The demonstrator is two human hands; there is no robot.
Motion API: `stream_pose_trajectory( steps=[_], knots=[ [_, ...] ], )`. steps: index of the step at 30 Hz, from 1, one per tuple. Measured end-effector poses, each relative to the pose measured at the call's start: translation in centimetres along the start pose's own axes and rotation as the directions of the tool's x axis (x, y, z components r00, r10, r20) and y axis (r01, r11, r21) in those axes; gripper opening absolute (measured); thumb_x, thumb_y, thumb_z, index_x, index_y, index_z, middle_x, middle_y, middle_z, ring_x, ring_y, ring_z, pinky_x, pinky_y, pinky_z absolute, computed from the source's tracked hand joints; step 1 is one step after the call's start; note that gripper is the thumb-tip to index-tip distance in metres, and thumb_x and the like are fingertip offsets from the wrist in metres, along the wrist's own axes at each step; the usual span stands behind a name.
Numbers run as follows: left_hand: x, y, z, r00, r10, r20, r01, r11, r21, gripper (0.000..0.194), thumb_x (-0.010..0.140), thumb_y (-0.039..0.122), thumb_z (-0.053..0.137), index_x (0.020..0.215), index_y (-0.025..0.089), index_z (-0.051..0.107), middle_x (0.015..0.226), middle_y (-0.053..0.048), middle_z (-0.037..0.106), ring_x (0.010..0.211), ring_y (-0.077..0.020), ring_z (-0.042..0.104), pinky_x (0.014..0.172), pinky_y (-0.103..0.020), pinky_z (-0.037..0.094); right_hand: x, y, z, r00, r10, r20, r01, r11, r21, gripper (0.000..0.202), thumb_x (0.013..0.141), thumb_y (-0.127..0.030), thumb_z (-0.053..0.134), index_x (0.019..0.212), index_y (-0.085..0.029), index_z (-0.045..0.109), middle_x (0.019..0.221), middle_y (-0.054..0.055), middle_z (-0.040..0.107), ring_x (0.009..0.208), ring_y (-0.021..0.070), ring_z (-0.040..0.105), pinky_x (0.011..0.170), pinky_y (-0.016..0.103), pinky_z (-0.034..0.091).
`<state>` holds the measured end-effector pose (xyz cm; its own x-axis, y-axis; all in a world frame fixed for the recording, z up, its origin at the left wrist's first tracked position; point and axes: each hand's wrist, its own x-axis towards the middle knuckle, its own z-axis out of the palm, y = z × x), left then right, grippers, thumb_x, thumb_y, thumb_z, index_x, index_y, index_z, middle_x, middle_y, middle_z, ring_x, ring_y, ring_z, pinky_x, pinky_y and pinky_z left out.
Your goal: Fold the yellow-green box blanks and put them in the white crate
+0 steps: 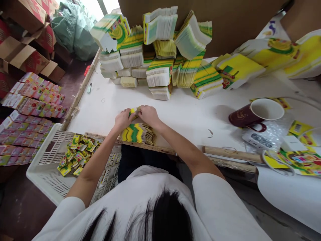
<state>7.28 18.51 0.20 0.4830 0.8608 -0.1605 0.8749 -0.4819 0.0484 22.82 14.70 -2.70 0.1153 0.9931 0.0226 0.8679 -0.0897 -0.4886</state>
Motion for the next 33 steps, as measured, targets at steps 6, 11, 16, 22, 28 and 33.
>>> stream_pose_trajectory(
  steps=[6, 11, 16, 22, 28, 33],
  knots=[
    [0.4, -0.3, 0.1, 0.998, -0.052, 0.019, 0.052, 0.998, -0.039, 0.037, 0.102, 0.042, 0.027, 0.121, 0.020, 0.050, 0.122, -0.013, 0.064, 0.113, -0.0273, 0.060, 0.087, -0.036, 0.045, 0.7, -2.5, 1.1, 0.989, 0.083, 0.125, -0.096, 0.991, 0.097, 0.031, 0.094, -0.026, 0.047, 0.093, -0.014, 0.076, 0.091, 0.013, 0.076, 0.084, 0.0236, 0.067, 0.072, 0.029, 0.045],
    [0.3, -0.1, -0.1, 0.996, -0.089, 0.031, 0.091, 0.994, -0.067, 0.039, 0.102, 0.043, 0.025, 0.122, 0.021, 0.050, 0.123, -0.012, 0.065, 0.113, -0.0271, 0.060, 0.086, -0.036, 0.046, 0.7, -2.4, 1.0, 0.979, 0.054, 0.198, -0.089, 0.980, 0.176, 0.029, 0.092, -0.035, 0.055, 0.089, -0.017, 0.077, 0.085, 0.008, 0.076, 0.076, 0.0203, 0.066, 0.065, 0.027, 0.042],
    [0.3, 0.3, -0.3, 0.989, -0.143, 0.049, 0.147, 0.984, -0.105, 0.043, 0.102, 0.048, 0.023, 0.119, 0.024, 0.054, 0.122, -0.010, 0.066, 0.115, -0.0269, 0.060, 0.087, -0.036, 0.047, 1.1, 0.1, -0.1, 0.987, 0.028, 0.155, -0.058, 0.980, 0.192, 0.027, 0.090, -0.025, 0.052, 0.100, -0.015, 0.076, 0.100, 0.012, 0.076, 0.092, 0.0232, 0.067, 0.077, 0.029, 0.042],
    [0.6, 0.5, -0.7, 0.982, -0.174, 0.072, 0.181, 0.978, -0.105, 0.043, 0.100, 0.051, 0.027, 0.119, 0.024, 0.056, 0.121, -0.011, 0.067, 0.113, -0.0282, 0.061, 0.086, -0.037, 0.048, -0.1, 3.3, -3.1, 0.897, -0.211, 0.388, 0.086, 0.945, 0.315, 0.017, 0.080, -0.024, 0.064, 0.087, -0.020, 0.079, 0.085, 0.000, 0.077, 0.079, 0.0173, 0.066, 0.071, 0.024, 0.043],
    [0.3, 0.8, -0.4, 0.989, -0.143, 0.045, 0.147, 0.985, -0.093, 0.044, 0.101, 0.049, 0.026, 0.119, 0.023, 0.056, 0.118, -0.013, 0.067, 0.114, -0.0296, 0.060, 0.087, -0.039, 0.047, -0.9, 3.9, -4.1, 0.898, -0.273, 0.345, 0.127, 0.912, 0.389, 0.027, 0.088, -0.035, 0.061, 0.102, -0.022, 0.078, 0.083, 0.000, 0.074, 0.076, 0.0173, 0.063, 0.070, 0.025, 0.045],
    [0.1, 0.7, -0.1, 0.991, -0.129, 0.032, 0.131, 0.989, -0.072, 0.043, 0.101, 0.049, 0.026, 0.119, 0.023, 0.055, 0.117, -0.012, 0.067, 0.113, -0.0292, 0.060, 0.086, -0.037, 0.046, -0.3, 2.8, -1.9, 0.989, -0.144, 0.018, 0.141, 0.980, 0.141, 0.034, 0.095, -0.021, 0.049, 0.120, -0.022, 0.072, 0.106, 0.009, 0.071, 0.092, 0.0219, 0.064, 0.082, 0.031, 0.046]
  ],
)
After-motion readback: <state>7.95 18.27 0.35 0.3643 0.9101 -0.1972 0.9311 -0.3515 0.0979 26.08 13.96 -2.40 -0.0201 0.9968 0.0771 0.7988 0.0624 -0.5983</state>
